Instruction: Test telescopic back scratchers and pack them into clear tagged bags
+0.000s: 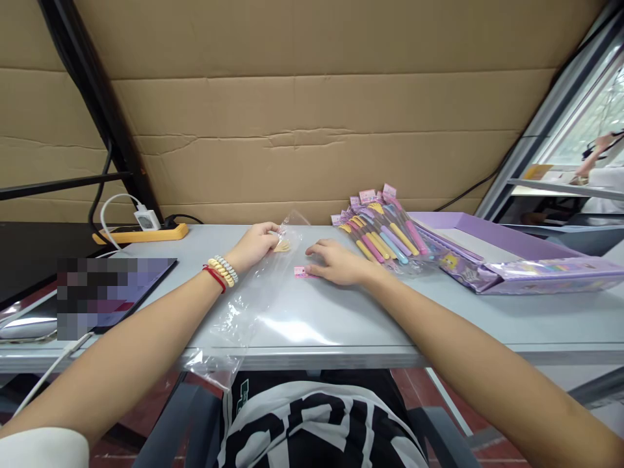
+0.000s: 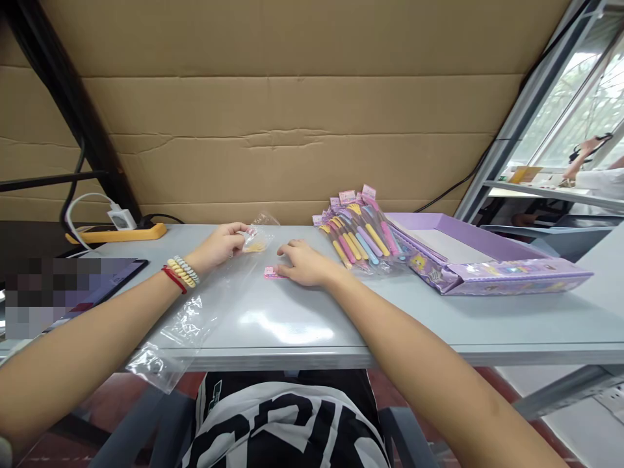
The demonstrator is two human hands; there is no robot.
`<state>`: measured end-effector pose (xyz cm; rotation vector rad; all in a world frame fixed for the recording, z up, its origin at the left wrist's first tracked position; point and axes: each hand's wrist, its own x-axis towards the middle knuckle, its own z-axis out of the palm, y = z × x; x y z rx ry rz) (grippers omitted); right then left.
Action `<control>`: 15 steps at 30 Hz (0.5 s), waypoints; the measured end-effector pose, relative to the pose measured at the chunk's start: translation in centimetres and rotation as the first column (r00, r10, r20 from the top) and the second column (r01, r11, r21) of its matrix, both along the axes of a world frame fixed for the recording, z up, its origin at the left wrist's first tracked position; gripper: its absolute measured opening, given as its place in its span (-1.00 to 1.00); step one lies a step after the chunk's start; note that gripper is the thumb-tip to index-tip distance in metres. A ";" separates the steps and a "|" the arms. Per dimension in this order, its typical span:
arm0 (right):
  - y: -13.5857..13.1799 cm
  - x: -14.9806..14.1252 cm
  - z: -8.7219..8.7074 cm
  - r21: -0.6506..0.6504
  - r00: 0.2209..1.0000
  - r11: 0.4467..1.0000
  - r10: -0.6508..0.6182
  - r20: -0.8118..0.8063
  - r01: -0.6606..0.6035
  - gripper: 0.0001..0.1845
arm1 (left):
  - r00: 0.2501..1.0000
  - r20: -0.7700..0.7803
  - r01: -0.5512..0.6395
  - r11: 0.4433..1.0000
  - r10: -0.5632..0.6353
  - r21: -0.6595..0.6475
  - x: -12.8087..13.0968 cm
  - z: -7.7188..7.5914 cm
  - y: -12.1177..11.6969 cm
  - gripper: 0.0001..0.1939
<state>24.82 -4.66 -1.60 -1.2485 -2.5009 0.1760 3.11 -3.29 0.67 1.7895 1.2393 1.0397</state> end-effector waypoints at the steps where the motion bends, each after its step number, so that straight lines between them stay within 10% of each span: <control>1: 0.0 -0.2 -0.2 -0.011 0.999 1.000 -0.003 0.038 0.004 -0.57 | 0.999 -0.052 0.005 1.000 -0.005 0.006 0.0 0.0 -0.1 -0.70; 15: 0.1 0.2 0.9 -0.183 1.000 0.983 0.005 -0.025 -0.010 -0.79 | 0.933 -0.355 0.089 0.994 -0.064 0.055 -0.3 -0.8 0.7 -0.70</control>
